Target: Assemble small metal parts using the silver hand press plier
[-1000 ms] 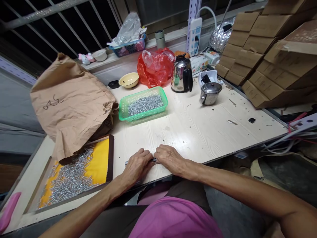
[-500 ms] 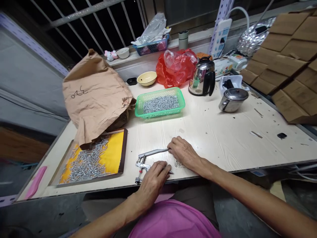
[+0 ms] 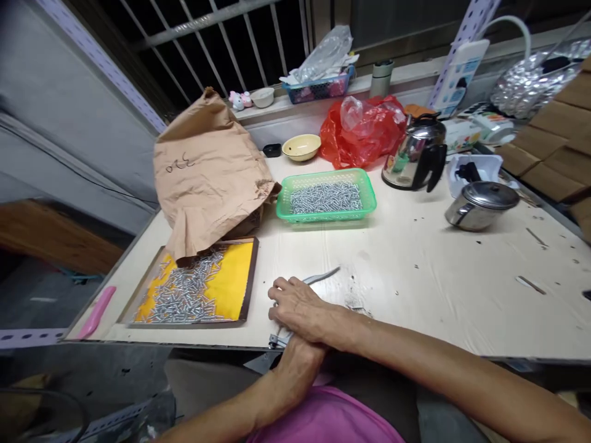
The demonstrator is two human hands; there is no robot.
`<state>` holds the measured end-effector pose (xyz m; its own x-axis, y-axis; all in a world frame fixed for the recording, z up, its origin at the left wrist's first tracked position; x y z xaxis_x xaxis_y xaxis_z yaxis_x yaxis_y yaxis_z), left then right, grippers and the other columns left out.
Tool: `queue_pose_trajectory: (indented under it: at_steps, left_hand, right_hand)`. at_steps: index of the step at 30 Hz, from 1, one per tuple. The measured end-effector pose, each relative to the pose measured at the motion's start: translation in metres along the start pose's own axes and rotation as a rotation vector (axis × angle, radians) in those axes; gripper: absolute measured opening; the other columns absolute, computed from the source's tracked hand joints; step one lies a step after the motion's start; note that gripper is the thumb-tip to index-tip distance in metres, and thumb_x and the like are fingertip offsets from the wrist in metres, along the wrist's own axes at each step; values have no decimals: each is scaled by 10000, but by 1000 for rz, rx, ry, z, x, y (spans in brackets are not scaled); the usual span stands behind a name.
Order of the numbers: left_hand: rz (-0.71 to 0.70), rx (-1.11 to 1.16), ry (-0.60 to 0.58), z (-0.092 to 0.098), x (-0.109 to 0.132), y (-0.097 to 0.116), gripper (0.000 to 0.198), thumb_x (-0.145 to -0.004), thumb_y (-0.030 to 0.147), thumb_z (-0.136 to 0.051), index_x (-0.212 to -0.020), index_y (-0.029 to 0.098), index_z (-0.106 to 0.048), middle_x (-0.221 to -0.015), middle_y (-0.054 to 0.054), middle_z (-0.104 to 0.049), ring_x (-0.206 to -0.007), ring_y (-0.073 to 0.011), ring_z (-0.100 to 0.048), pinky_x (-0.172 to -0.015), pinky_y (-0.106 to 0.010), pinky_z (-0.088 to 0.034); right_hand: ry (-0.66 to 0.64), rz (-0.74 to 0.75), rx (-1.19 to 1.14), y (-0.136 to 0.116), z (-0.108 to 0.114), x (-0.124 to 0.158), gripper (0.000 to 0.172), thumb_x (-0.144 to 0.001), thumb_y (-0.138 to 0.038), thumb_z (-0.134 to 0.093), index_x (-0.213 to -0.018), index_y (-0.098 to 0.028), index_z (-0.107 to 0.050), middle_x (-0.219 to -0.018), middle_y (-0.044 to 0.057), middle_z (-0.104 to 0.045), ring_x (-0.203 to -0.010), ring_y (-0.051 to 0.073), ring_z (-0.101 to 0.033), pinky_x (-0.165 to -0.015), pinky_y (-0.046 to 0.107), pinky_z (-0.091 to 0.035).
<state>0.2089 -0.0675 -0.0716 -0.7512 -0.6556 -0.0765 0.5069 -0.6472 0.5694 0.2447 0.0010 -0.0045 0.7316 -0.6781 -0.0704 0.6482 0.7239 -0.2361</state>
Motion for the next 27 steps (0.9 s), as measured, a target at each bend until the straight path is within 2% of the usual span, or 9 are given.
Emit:
queue_pose_trajectory:
  at_steps: [2,5,10,12,15,19,21,24,27]
  left_hand:
    - [41,-22,-6,-8,4,-4,433,-805,41,-332,-1162,157,-548,-1100,-107,-632,-973,-222,-596,-862,-374,-501]
    - [39,-78,69,-15,6,-4,465,-833,52,-298,-1237,180,-488,-1170,-107,-614,-1015,-215,-592,-865,-349,-506]
    - [-149,-111,136,-14,20,11,264,-897,215,-406,-1108,243,-562,-975,-43,-696,-906,-181,-636,-815,-284,-525]
    - [-258,-110,229,6,35,16,200,-909,272,-439,-1054,247,-574,-893,-19,-703,-889,-152,-634,-794,-236,-521]
    - [-314,-179,370,61,57,7,217,-919,249,-420,-1077,197,-560,-840,-40,-686,-836,-160,-615,-757,-256,-514]
    - [196,-455,480,154,72,-56,222,-913,157,-405,-1045,171,-583,-851,-64,-636,-802,-178,-557,-734,-322,-478]
    - [396,-577,508,188,77,-90,217,-916,184,-408,-1004,169,-606,-869,-69,-616,-834,-194,-524,-742,-334,-464]
    - [536,-657,407,208,81,-129,219,-911,213,-422,-923,177,-637,-855,-63,-591,-858,-203,-495,-742,-323,-449]
    - [580,-698,286,206,81,-149,243,-906,216,-423,-821,182,-649,-837,-61,-574,-866,-205,-480,-733,-316,-428]
  right_hand:
    - [11,82,16,-10,-8,-9,153,-793,-142,-618,-655,-207,-606,-875,45,-552,-928,217,-393,-745,343,-329]
    - [5,247,11,-16,-19,-16,138,-776,-175,-625,-646,-197,-584,-810,51,-534,-879,220,-400,-699,354,-320]
    - [44,386,-11,-19,-31,-22,96,-788,-174,-575,-697,-191,-550,-759,39,-552,-814,202,-433,-664,354,-311]
    - [110,342,-36,-18,-25,-25,101,-812,-141,-519,-726,-189,-540,-736,33,-559,-774,185,-446,-674,345,-321]
    - [245,244,-123,-8,8,-27,124,-851,-123,-448,-786,-184,-534,-739,25,-561,-720,164,-457,-672,317,-349]
    - [457,94,-159,36,77,-28,149,-896,-140,-409,-917,-167,-554,-834,47,-573,-777,157,-508,-707,283,-406]
    - [521,-6,-58,67,106,-28,159,-909,-179,-417,-961,-169,-568,-890,61,-576,-812,168,-530,-734,294,-426]
    - [635,-195,197,107,135,-23,202,-918,-265,-432,-1009,-181,-591,-921,80,-579,-813,203,-548,-702,327,-439]
    - [662,-249,328,121,139,-15,292,-912,-337,-449,-1130,-181,-564,-1002,112,-572,-879,246,-556,-691,355,-453]
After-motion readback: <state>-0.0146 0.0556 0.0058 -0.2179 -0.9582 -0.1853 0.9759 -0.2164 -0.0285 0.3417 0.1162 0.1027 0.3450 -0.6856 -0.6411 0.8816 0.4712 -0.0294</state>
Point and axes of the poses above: each hand's wrist, its own x-axis away from the middle knuckle, its own z-axis out of the back of the hand, y = z × x, the point moved 4 cm from there along -x, towards the middle knuckle
